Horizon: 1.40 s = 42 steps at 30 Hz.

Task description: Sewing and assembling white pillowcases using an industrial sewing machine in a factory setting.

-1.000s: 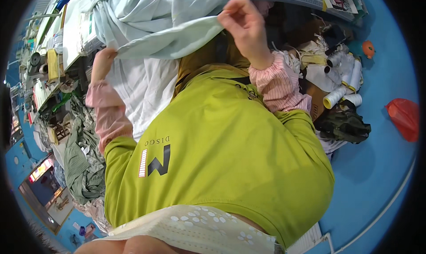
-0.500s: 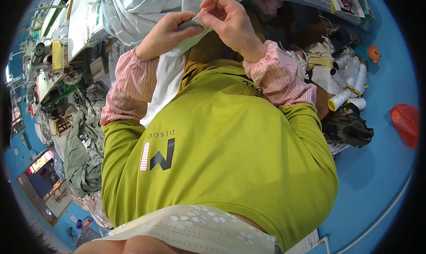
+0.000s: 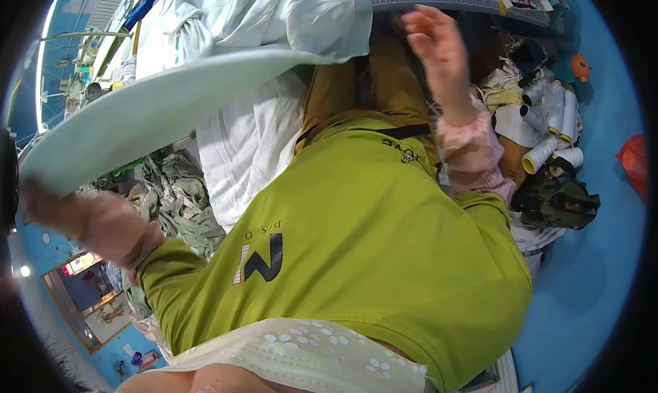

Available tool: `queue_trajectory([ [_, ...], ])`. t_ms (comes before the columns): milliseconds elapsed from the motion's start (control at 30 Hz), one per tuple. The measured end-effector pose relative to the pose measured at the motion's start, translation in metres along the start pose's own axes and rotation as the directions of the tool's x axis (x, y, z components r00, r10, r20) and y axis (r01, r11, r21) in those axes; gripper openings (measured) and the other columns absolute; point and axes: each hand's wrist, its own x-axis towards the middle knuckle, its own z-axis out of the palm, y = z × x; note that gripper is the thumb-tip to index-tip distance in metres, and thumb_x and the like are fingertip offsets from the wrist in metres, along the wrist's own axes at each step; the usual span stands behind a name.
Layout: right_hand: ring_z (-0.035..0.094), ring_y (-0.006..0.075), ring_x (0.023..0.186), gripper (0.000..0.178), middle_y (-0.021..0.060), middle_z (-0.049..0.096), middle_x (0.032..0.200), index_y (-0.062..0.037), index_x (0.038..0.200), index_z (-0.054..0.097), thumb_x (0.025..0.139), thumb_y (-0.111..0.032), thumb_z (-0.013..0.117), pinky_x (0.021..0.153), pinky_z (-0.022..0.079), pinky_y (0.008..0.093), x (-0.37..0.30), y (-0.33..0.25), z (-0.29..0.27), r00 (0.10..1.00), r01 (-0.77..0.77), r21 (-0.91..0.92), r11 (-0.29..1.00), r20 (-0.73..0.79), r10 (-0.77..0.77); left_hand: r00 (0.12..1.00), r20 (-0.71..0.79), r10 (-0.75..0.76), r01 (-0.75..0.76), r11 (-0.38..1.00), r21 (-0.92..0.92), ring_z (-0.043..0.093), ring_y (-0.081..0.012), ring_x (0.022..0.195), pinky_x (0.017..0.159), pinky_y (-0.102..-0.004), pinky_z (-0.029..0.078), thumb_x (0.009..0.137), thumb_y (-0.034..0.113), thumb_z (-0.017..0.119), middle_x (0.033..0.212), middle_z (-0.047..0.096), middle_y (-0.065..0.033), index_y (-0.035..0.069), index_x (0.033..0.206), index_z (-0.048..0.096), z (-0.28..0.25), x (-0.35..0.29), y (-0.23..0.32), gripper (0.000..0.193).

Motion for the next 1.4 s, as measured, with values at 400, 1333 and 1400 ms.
queue_trajectory([
  [400,0.061,0.0099,0.086,0.026,0.0043,0.067,0.105,-0.0025,0.119,0.062,0.099,-0.019,0.062,0.082,0.051,0.0235,0.027,0.014,0.067,0.979,0.138,-0.120,0.983,0.165,-0.118,0.880,0.009,0.474,-0.175,0.308,0.935,0.068,-0.0222,0.094,0.083,-0.0356,0.058,0.076,0.005,0.080,0.116,0.068,-0.0144,0.004,0.124,0.064,-0.398,0.176,0.015,0.050],
  [1333,0.063,0.0291,0.079,0.014,0.0108,0.070,0.079,-0.0027,0.084,0.071,0.082,-0.015,0.075,0.078,0.049,0.0391,0.197,0.012,0.276,0.428,0.671,-0.086,0.737,0.856,-0.290,0.867,-0.158,0.473,-0.192,0.608,0.770,0.066,-0.0279,0.101,0.085,-0.0397,0.062,0.090,0.019,0.070,0.117,0.063,-0.0190,-0.005,0.115,0.063,-0.467,0.101,-0.075,0.035],
  [1400,0.063,0.0274,0.081,0.015,0.0097,0.070,0.081,-0.0025,0.082,0.071,0.081,-0.016,0.078,0.077,0.049,0.0374,0.190,-0.009,0.272,0.581,0.633,-0.124,0.765,0.729,-0.362,0.866,-0.092,0.492,-0.190,0.494,0.849,0.066,-0.0272,0.101,0.084,-0.0400,0.061,0.089,0.016,0.071,0.117,0.064,-0.0183,-0.003,0.117,0.064,-0.470,0.094,-0.077,0.035],
])
